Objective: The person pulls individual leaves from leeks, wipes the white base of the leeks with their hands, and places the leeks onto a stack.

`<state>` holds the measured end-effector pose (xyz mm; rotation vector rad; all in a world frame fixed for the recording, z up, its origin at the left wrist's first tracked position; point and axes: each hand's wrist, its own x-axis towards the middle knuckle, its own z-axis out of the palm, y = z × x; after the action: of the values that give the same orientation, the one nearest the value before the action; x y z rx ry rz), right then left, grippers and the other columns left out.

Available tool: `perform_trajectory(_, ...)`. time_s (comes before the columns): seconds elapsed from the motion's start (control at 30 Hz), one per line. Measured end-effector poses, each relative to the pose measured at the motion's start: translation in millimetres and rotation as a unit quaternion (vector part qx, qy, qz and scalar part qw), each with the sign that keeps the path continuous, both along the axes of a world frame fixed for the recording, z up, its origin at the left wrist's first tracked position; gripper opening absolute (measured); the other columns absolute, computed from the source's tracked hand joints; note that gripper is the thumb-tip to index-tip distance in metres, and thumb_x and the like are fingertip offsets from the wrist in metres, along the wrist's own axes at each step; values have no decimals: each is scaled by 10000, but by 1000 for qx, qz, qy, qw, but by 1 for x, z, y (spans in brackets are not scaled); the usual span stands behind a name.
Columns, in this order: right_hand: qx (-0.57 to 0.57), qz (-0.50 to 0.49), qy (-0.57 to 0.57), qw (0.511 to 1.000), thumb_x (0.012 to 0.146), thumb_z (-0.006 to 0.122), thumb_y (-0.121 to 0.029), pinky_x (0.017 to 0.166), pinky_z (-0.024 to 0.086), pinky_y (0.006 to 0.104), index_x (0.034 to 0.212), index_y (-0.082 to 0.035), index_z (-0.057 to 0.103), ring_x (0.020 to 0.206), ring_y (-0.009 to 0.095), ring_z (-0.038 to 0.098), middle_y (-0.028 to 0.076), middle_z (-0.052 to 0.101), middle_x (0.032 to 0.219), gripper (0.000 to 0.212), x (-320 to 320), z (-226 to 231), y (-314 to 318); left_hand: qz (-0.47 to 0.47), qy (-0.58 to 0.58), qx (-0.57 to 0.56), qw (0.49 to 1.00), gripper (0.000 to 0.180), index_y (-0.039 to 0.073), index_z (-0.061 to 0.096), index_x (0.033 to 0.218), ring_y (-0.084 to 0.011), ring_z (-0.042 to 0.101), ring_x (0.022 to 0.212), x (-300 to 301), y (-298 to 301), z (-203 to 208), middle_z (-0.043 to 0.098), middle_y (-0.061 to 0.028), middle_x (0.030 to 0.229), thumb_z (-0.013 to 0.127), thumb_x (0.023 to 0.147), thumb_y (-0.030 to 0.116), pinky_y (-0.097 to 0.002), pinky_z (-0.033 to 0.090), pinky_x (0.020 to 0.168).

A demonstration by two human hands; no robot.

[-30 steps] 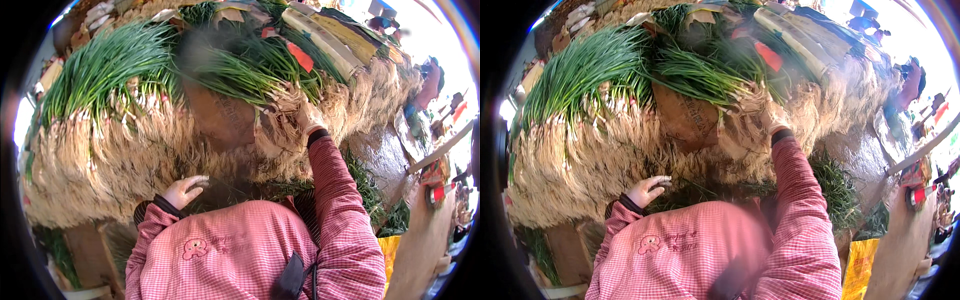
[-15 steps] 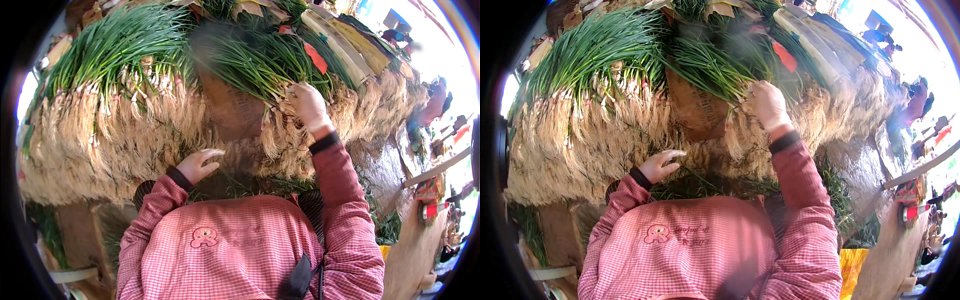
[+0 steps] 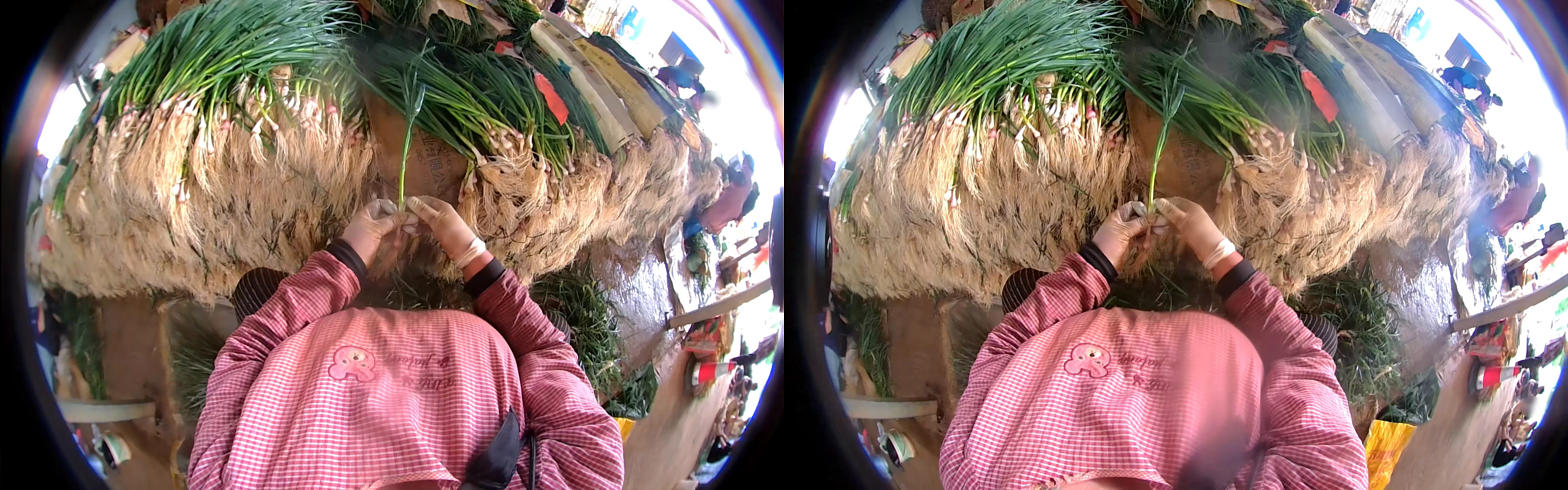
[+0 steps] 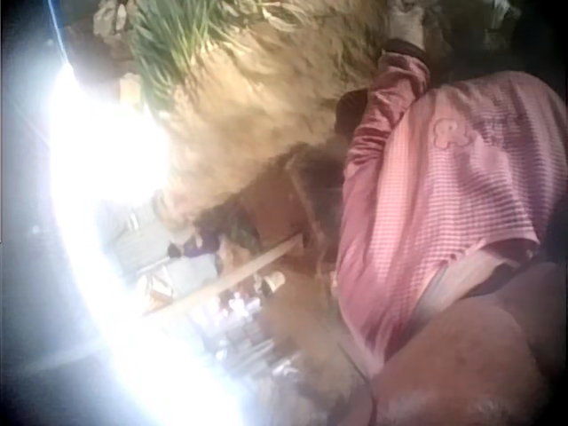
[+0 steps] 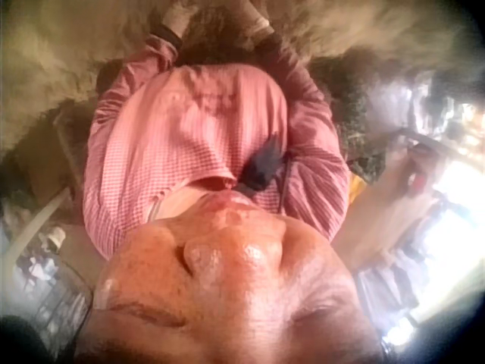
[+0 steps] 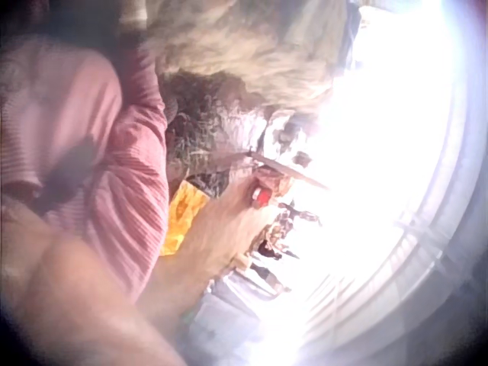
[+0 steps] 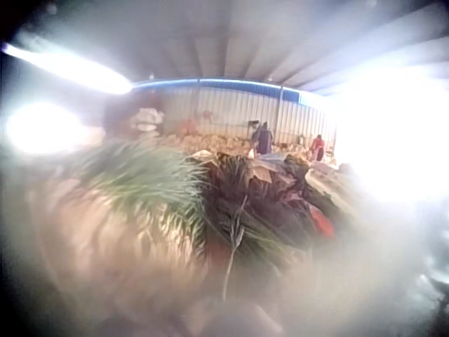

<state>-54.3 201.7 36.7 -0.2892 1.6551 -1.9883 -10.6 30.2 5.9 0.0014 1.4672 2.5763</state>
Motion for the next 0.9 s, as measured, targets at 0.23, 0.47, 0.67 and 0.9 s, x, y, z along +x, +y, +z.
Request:
perform_trajectory(0.23, -166, -27, -129, 977, 993, 545, -225, 641, 481, 264, 1046, -59, 575, 720, 129, 594, 11, 623, 857, 176, 10, -28, -9, 6, 11, -46, 999, 147, 91, 523, 1067, -173, 667, 758, 18, 1, -13, 705, -127, 960, 602, 944, 74, -254, 502, 577)
perform_trajectory(0.47, -6, -112, 20, 994, 930, 654, -256, 678, 453, 255, 1000, -33, 609, 750, 115, 548, 26, 624, 846, 238, -6, -17, 5, -9, 78, -367, 927, 339, 79, 592, 1220, -117, 627, 694, 36, 3, -16, 704, -92, 990, 687, 902, 151, -247, 496, 564)
perform_trajectory(0.67, 166, -145, 232, 947, 919, 669, -222, 649, 456, 258, 1008, -12, 610, 718, 96, 529, 63, 612, 817, 235, -8, -47, -11, -93, -56, -360, 927, 300, 89, 656, 1081, -94, 524, 570, 46, 9, 23, 583, -2, 737, 587, 960, 355, -214, 451, 547)
perform_trajectory(0.9, -241, -79, -186, 949, 1007, 487, -158, 592, 474, 245, 1054, -30, 568, 665, 119, 552, 0, 567, 766, 158, 4, -42, -27, -35, 7, -15, 999, 325, 64, 598, 951, -62, 445, 504, 45, 23, -27, 560, 9, 694, 487, 1014, 362, -211, 331, 379)
